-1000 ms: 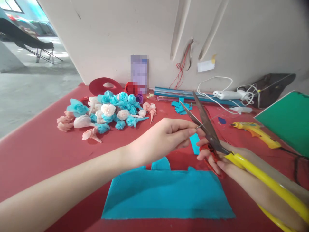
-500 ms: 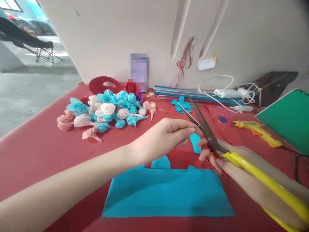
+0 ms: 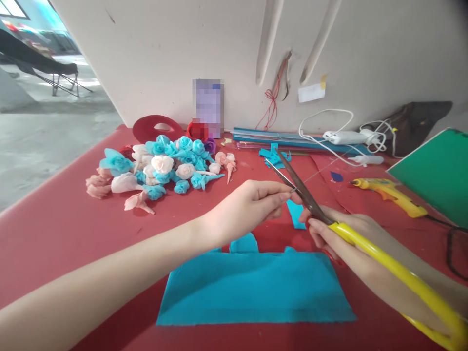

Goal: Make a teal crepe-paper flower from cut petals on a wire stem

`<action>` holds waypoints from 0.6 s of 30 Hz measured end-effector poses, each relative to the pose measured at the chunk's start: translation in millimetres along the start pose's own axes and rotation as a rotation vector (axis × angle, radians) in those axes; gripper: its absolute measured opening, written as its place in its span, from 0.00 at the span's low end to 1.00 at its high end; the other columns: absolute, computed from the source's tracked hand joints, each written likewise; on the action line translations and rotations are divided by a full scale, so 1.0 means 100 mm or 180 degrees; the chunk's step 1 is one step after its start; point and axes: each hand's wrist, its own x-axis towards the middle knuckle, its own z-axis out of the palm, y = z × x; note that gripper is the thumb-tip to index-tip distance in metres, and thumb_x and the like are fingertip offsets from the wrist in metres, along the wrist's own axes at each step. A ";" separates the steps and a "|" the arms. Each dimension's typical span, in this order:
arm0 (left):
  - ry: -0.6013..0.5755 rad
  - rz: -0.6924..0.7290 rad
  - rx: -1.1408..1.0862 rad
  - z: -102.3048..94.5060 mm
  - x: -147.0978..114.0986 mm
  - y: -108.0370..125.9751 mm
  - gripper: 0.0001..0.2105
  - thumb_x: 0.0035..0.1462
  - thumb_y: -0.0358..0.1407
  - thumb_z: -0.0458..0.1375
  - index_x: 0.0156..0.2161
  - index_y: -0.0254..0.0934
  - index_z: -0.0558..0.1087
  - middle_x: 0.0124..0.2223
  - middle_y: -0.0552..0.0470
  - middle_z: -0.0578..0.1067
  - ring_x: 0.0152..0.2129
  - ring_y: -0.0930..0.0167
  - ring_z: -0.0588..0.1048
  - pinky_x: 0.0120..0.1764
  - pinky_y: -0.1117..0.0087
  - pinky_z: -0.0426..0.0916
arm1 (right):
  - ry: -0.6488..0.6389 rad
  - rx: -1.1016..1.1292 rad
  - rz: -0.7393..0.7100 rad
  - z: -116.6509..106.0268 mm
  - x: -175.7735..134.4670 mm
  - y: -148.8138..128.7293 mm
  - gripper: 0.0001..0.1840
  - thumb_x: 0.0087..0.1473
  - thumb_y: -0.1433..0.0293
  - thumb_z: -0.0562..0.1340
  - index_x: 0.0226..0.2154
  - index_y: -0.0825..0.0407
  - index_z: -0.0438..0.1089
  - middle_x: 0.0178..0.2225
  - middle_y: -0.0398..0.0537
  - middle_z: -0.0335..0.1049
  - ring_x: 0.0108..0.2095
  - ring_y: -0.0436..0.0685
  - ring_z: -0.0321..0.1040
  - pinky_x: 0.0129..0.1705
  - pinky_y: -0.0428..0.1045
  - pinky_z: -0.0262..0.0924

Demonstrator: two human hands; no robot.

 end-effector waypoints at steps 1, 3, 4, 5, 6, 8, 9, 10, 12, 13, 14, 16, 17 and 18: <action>0.0020 -0.0031 -0.0017 0.00 0.01 -0.01 0.11 0.58 0.35 0.48 0.40 0.35 0.72 0.20 0.60 0.57 0.15 0.81 0.52 0.16 0.79 0.47 | -0.0062 -0.0131 -0.0026 0.00 0.00 0.02 0.14 0.56 0.61 0.50 0.27 0.51 0.63 0.17 0.43 0.61 0.16 0.48 0.58 0.17 0.43 0.49; 0.0064 -0.0132 -0.0113 0.01 0.03 -0.03 0.10 0.58 0.36 0.49 0.37 0.34 0.71 0.20 0.61 0.57 0.14 0.82 0.51 0.16 0.79 0.45 | -0.0163 -0.0378 -0.0052 0.00 0.02 0.06 0.16 0.57 0.59 0.47 0.28 0.51 0.62 0.17 0.43 0.61 0.16 0.49 0.60 0.17 0.43 0.49; 0.0084 -0.0198 -0.0173 0.02 0.04 -0.04 0.10 0.58 0.36 0.49 0.35 0.34 0.71 0.19 0.61 0.56 0.14 0.82 0.50 0.16 0.79 0.44 | -0.0170 -0.0470 -0.0048 0.01 0.03 0.07 0.17 0.57 0.59 0.46 0.28 0.51 0.62 0.17 0.43 0.61 0.16 0.49 0.60 0.16 0.43 0.50; 0.0108 -0.0258 -0.0224 0.02 0.05 -0.04 0.10 0.58 0.36 0.49 0.33 0.33 0.70 0.19 0.62 0.56 0.13 0.82 0.49 0.16 0.79 0.44 | -0.0146 -0.0530 -0.0041 0.02 0.04 0.09 0.18 0.57 0.59 0.46 0.29 0.51 0.63 0.17 0.43 0.61 0.16 0.50 0.60 0.16 0.43 0.50; 0.0130 -0.0301 -0.0260 0.03 0.06 -0.05 0.09 0.58 0.35 0.49 0.31 0.33 0.69 0.18 0.62 0.55 0.13 0.82 0.49 0.16 0.79 0.44 | -0.0125 -0.0577 -0.0045 0.03 0.04 0.10 0.17 0.57 0.59 0.47 0.29 0.52 0.64 0.17 0.43 0.62 0.16 0.50 0.61 0.17 0.43 0.50; 0.0160 -0.0333 -0.0280 0.03 0.06 -0.05 0.10 0.58 0.35 0.49 0.28 0.33 0.67 0.18 0.62 0.55 0.14 0.82 0.50 0.16 0.79 0.44 | -0.0042 -0.0536 -0.0069 0.04 0.06 0.08 0.17 0.56 0.59 0.48 0.27 0.52 0.63 0.16 0.43 0.61 0.16 0.49 0.59 0.16 0.43 0.49; 0.0168 -0.0327 -0.0271 0.03 0.07 -0.06 0.10 0.58 0.35 0.50 0.28 0.33 0.67 0.18 0.62 0.55 0.14 0.82 0.50 0.16 0.79 0.45 | 0.0032 -0.0441 -0.0093 0.05 0.06 0.06 0.17 0.56 0.59 0.48 0.25 0.52 0.62 0.15 0.42 0.60 0.14 0.48 0.57 0.15 0.42 0.47; 0.0173 -0.0309 -0.0253 0.03 0.07 -0.06 0.10 0.58 0.35 0.50 0.28 0.34 0.67 0.18 0.62 0.55 0.14 0.82 0.50 0.16 0.79 0.45 | 0.0131 -0.0339 -0.0113 0.05 0.06 0.04 0.17 0.55 0.59 0.49 0.24 0.52 0.61 0.14 0.41 0.57 0.13 0.47 0.54 0.14 0.42 0.45; 0.0187 -0.0274 -0.0199 0.03 0.06 -0.06 0.09 0.57 0.35 0.49 0.29 0.34 0.67 0.19 0.61 0.56 0.14 0.82 0.51 0.16 0.80 0.46 | 0.0332 -0.0232 -0.0180 0.04 0.07 0.00 0.17 0.55 0.59 0.50 0.21 0.51 0.58 0.11 0.37 0.52 0.11 0.45 0.49 0.12 0.42 0.42; 0.0188 -0.0267 -0.0168 0.02 0.06 -0.05 0.09 0.57 0.35 0.49 0.29 0.34 0.67 0.19 0.61 0.57 0.14 0.82 0.51 0.16 0.80 0.46 | 0.0421 -0.0258 -0.0220 0.03 0.08 -0.02 0.17 0.55 0.59 0.50 0.20 0.51 0.57 0.10 0.37 0.50 0.11 0.45 0.47 0.12 0.42 0.41; 0.0189 -0.0272 -0.0143 0.02 0.06 -0.05 0.09 0.57 0.35 0.49 0.30 0.34 0.68 0.19 0.61 0.57 0.14 0.82 0.51 0.16 0.80 0.46 | 0.0447 -0.0324 -0.0262 0.01 0.09 -0.03 0.17 0.55 0.59 0.51 0.20 0.51 0.56 0.10 0.36 0.50 0.11 0.45 0.47 0.12 0.42 0.41; 0.0207 -0.0300 -0.0133 0.00 0.06 -0.03 0.09 0.57 0.35 0.49 0.32 0.34 0.69 0.19 0.61 0.56 0.13 0.82 0.49 0.15 0.80 0.44 | 0.0413 -0.0520 -0.0303 -0.04 0.11 -0.02 0.19 0.56 0.59 0.51 0.18 0.51 0.55 0.10 0.37 0.52 0.11 0.45 0.48 0.13 0.42 0.42; 0.0243 -0.0305 -0.0161 0.00 0.06 -0.02 0.08 0.57 0.35 0.49 0.32 0.34 0.69 0.19 0.61 0.56 0.13 0.82 0.49 0.15 0.79 0.43 | 0.0407 -0.0652 -0.0301 -0.07 0.11 0.02 0.19 0.56 0.59 0.51 0.18 0.51 0.55 0.10 0.38 0.53 0.11 0.45 0.50 0.14 0.42 0.43; 0.0304 -0.0290 -0.0211 -0.01 0.06 -0.01 0.08 0.56 0.35 0.50 0.32 0.34 0.69 0.18 0.61 0.55 0.13 0.82 0.49 0.15 0.79 0.42 | 0.0447 -0.0796 -0.0301 -0.10 0.12 0.06 0.20 0.55 0.59 0.51 0.18 0.51 0.56 0.11 0.39 0.55 0.12 0.46 0.51 0.14 0.43 0.43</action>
